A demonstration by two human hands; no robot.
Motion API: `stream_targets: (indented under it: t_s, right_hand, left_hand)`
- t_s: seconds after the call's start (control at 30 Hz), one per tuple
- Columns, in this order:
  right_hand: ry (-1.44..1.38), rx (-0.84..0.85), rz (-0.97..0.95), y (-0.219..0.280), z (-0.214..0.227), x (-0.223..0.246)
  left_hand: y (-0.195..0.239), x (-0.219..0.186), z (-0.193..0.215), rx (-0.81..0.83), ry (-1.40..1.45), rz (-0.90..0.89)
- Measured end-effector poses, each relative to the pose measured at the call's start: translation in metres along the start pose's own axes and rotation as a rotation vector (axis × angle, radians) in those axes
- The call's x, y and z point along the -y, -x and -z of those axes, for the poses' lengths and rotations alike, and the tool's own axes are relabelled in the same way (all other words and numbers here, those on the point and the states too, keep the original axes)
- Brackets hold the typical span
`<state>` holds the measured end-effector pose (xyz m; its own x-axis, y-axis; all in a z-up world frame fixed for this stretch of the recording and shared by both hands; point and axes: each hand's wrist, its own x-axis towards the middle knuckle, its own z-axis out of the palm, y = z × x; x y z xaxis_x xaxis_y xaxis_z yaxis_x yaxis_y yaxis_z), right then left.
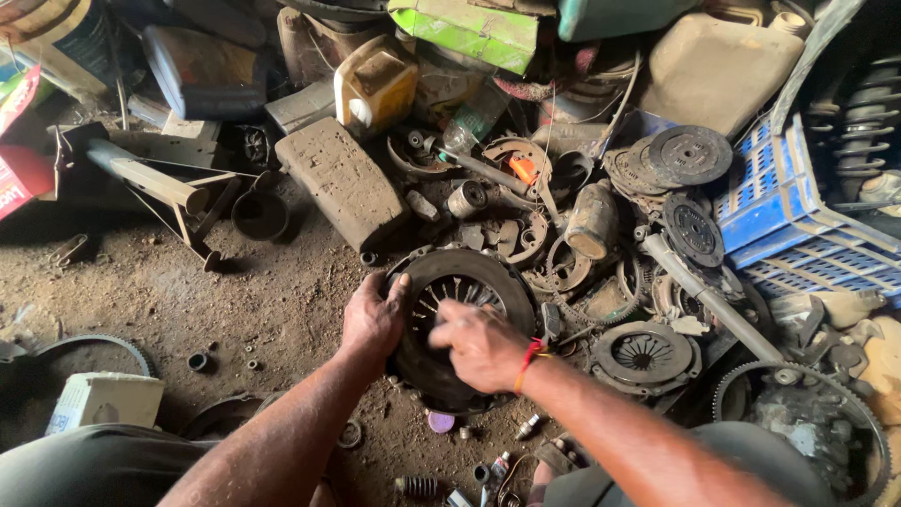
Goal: The person scrubs a circular clutch pressure plate with a rag, repeatedly wiping the surface and edges. The person flips the part over to clean the other side and continues scrubbing the entire surface.
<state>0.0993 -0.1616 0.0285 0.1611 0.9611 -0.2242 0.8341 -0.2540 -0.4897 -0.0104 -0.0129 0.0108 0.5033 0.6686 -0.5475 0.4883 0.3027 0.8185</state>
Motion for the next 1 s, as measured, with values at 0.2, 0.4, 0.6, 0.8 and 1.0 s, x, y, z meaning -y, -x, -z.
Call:
stream_targets:
  t_s: [0.2,0.4,0.6,0.8,1.0]
  right_hand:
    - [0.481,-0.066,0.007,0.021,0.049,-0.003]
    - [0.215,-0.294,0.096,0.022,0.048,-0.012]
    - [-0.349,-0.366,0.044,-0.001,0.026,0.000]
    - [0.250,-0.481,0.036,0.006,0.027,-0.003]
    - [-0.903,-0.297,-0.282,-0.008,0.016,-0.007]
  left_hand:
    - [-0.004,0.000,0.001,-0.060,-0.152,-0.194]
    - [-0.008,0.002,0.000,-0.054,-0.176,-0.160]
    - [-0.014,0.009,-0.003,-0.065,-0.166,-0.210]
    - [-0.014,0.009,-0.004,-0.089,-0.176,-0.246]
    - [-0.008,-0.004,-0.002,-0.040,-0.243,-0.087]
